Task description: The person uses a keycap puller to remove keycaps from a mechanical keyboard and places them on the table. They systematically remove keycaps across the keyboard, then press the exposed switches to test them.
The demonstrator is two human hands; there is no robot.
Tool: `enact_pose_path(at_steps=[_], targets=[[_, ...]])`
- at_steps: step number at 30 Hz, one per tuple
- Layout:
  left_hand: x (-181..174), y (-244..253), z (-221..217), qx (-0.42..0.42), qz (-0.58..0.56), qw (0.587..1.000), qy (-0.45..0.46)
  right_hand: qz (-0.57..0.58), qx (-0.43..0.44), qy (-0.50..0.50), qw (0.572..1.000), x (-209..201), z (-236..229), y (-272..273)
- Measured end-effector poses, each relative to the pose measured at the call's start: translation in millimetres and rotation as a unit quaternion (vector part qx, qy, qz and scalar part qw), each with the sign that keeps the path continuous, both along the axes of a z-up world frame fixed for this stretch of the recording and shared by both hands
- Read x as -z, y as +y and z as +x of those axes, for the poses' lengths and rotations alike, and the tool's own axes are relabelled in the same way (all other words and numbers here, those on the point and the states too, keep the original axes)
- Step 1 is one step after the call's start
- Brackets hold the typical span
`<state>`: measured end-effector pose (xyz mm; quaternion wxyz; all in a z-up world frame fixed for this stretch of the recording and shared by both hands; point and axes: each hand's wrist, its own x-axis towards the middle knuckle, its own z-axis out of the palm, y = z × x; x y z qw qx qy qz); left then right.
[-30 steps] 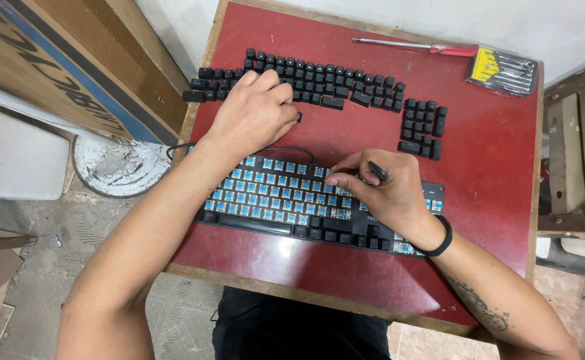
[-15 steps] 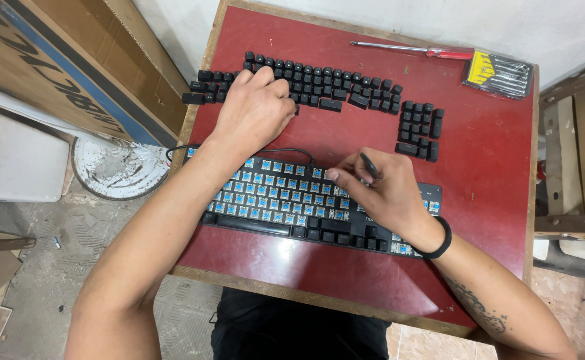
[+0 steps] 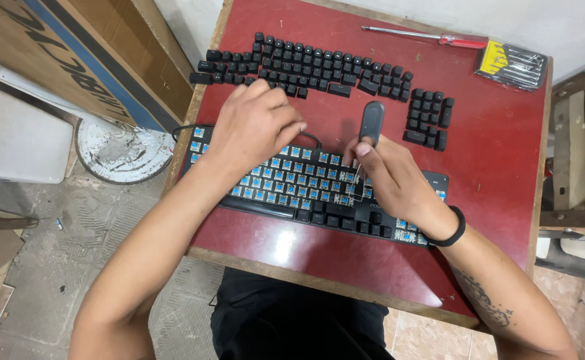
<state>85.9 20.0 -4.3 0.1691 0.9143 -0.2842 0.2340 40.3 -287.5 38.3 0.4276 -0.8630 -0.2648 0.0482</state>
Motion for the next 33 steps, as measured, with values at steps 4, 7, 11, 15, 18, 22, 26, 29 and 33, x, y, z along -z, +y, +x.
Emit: enact_pose_path(at_steps=[4, 7, 11, 15, 18, 22, 26, 29, 33], targets=[[-12, -3, -60, 0.032, -0.05, 0.998, 0.034, 0.016, -0.058, -0.019, 0.998, 10, -6, 2], [2, -9, -98, 0.05, -0.093, 0.993, 0.054, 0.018, -0.092, -0.061, 0.994, 17, -12, 4], [27, -21, -136, 0.054, -0.134, 0.989, 0.034, 0.026, -0.077, -0.103, 0.991, 34, -26, 3], [51, -31, -148, 0.04, -0.16, 0.986, -0.029, 0.039, -0.07, -0.101, 0.992, 37, -33, 3], [54, -32, -147, 0.033, -0.16, 0.985, -0.047, 0.046, -0.076, -0.1, 0.991, 38, -33, 5], [56, -31, -146, 0.032, -0.16, 0.985, -0.061, 0.029, -0.082, -0.123, 0.989, 39, -37, 14], [54, -31, -148, 0.035, -0.154, 0.986, -0.055, 0.021, -0.116, -0.128, 0.985, 29, -41, 19], [53, -30, -148, 0.036, -0.15, 0.987, -0.05, 0.038, -0.133, -0.111, 0.984, 18, -44, 23], [56, -30, -148, 0.037, -0.148, 0.987, -0.05, 0.06, -0.126, -0.111, 0.984, 30, -45, 20]])
